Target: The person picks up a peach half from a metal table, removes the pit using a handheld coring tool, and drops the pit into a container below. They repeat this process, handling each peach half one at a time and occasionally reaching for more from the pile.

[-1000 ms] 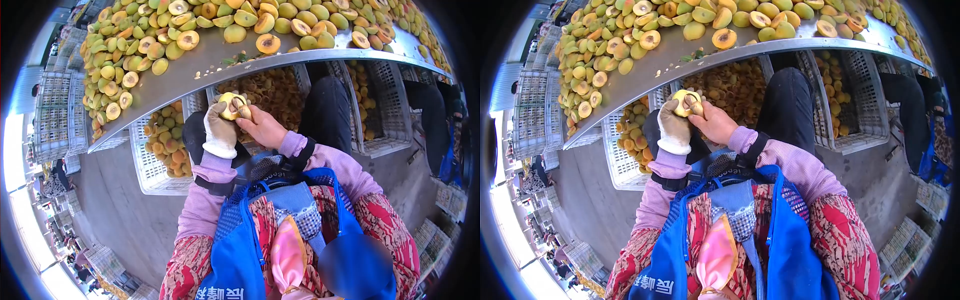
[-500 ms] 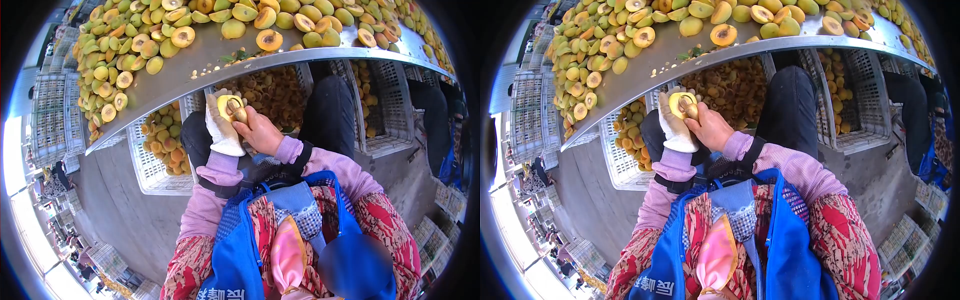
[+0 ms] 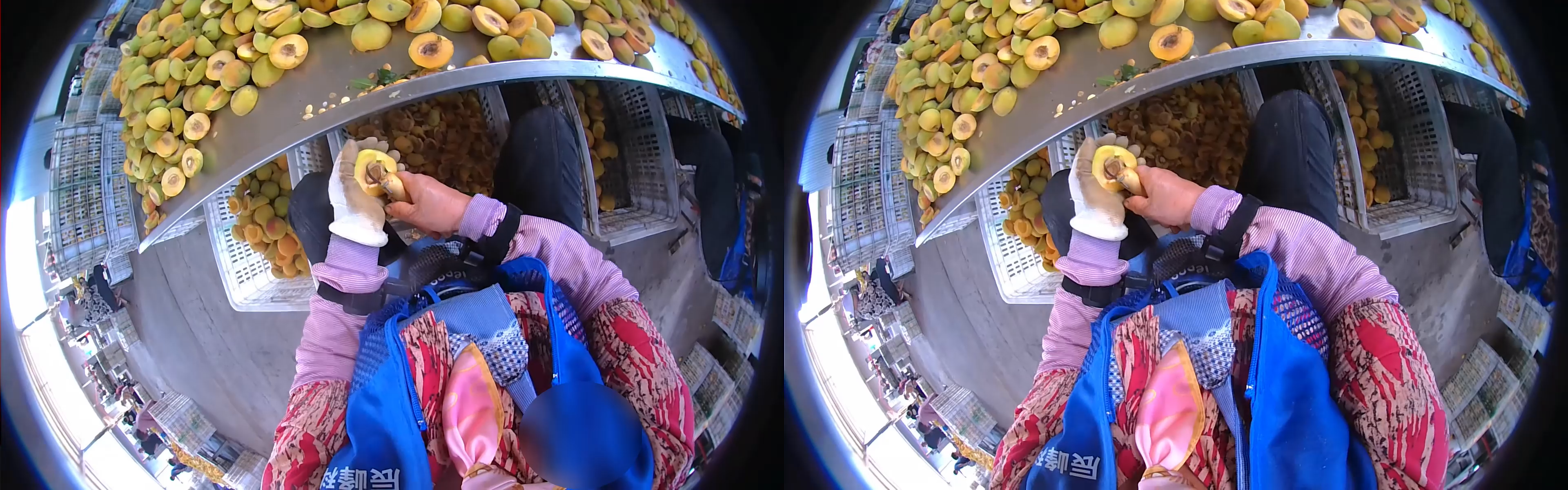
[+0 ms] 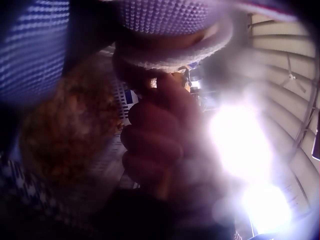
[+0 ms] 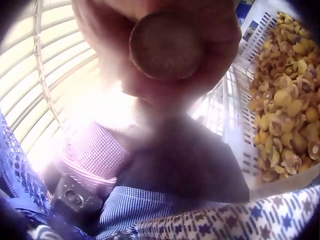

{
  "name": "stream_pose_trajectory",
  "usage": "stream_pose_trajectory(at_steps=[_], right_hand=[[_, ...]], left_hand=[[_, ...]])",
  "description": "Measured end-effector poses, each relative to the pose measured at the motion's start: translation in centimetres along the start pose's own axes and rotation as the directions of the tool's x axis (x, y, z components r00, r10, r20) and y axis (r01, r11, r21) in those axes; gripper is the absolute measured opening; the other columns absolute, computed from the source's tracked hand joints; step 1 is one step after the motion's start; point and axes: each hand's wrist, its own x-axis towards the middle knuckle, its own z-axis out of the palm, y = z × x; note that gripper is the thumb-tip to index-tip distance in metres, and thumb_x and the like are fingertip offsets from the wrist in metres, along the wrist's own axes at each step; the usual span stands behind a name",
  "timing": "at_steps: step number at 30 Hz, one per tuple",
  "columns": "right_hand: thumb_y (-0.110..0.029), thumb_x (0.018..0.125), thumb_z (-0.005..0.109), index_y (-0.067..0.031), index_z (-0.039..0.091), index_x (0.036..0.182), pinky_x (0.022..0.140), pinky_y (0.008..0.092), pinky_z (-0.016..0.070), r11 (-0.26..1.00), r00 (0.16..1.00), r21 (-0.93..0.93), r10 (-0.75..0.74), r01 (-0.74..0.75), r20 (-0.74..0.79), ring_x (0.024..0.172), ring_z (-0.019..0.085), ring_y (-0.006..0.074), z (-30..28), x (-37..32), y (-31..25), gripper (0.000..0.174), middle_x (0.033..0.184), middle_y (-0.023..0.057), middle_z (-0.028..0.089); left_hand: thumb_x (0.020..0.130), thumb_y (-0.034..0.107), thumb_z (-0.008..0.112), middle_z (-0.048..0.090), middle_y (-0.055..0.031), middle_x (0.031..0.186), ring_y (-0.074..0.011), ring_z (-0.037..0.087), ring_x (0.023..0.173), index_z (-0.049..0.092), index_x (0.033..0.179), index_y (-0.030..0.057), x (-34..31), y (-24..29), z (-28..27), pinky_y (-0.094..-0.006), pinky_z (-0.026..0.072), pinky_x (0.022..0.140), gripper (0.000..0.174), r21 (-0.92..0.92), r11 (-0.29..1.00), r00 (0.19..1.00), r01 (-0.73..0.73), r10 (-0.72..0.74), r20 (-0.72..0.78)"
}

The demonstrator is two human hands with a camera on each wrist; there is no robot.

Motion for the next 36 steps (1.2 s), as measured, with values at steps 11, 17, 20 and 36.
stream_pose_trajectory(at_steps=[11, 17, 20, 36], right_hand=[[-0.020, 0.084, 0.056, -0.0011, 0.048, 0.104, 0.034, 0.0269, 0.0390, 0.992, 0.991, -0.121, 0.057, -0.042, 0.121, 0.037, 0.048, 0.0136, -0.8, -0.4, 0.7, 0.028, 0.054, 0.0063, 0.051], [-0.021, 0.084, 0.056, -0.0029, 0.048, 0.093, 0.034, 0.0261, 0.0378, 0.990, 0.950, 0.064, 0.105, -0.129, 0.295, 0.037, 0.045, 0.0114, -1.3, -0.6, 1.1, 0.022, 0.051, 0.0034, 0.047], [-0.020, 0.084, 0.057, -0.0047, 0.047, 0.094, 0.033, 0.0248, 0.0362, 0.965, 0.919, 0.171, 0.122, -0.198, 0.374, 0.036, 0.042, 0.0090, -1.6, -0.8, 0.7, 0.020, 0.050, 0.0003, 0.043], [-0.014, 0.082, 0.055, -0.0036, 0.044, 0.099, 0.031, 0.0252, 0.0357, 0.777, 0.865, 0.482, 0.155, -0.405, 0.477, 0.036, 0.041, 0.0089, 0.5, -0.3, 0.3, 0.023, 0.053, 0.0004, 0.043]], left_hand=[[0.086, 0.027, 0.056, 0.061, -0.0141, 0.086, -0.0279, 0.061, 0.076, 0.056, 0.095, -0.0008, 0.3, -0.3, -0.7, -0.0373, 0.0512, 0.067, 0.029, 0.177, 0.984, 0.995, 0.006, -0.024, 0.101], [0.085, 0.024, 0.057, 0.061, -0.0145, 0.086, -0.0269, 0.061, 0.075, 0.056, 0.095, -0.0009, -0.2, -0.2, -1.2, -0.0359, 0.0512, 0.066, 0.027, 0.159, 0.987, 0.994, 0.002, -0.019, 0.109], [0.085, 0.025, 0.057, 0.061, -0.0151, 0.087, -0.0270, 0.061, 0.074, 0.055, 0.095, -0.0015, -0.2, -0.3, -1.5, -0.0363, 0.0514, 0.066, 0.028, 0.146, 0.987, 0.973, -0.066, 0.031, 0.229], [0.083, 0.024, 0.060, 0.062, -0.0147, 0.085, -0.0257, 0.063, 0.071, 0.057, 0.091, -0.0034, -0.1, -0.6, -1.3, -0.0336, 0.0539, 0.060, 0.028, 0.172, 0.947, 0.959, -0.273, 0.253, 0.130]])
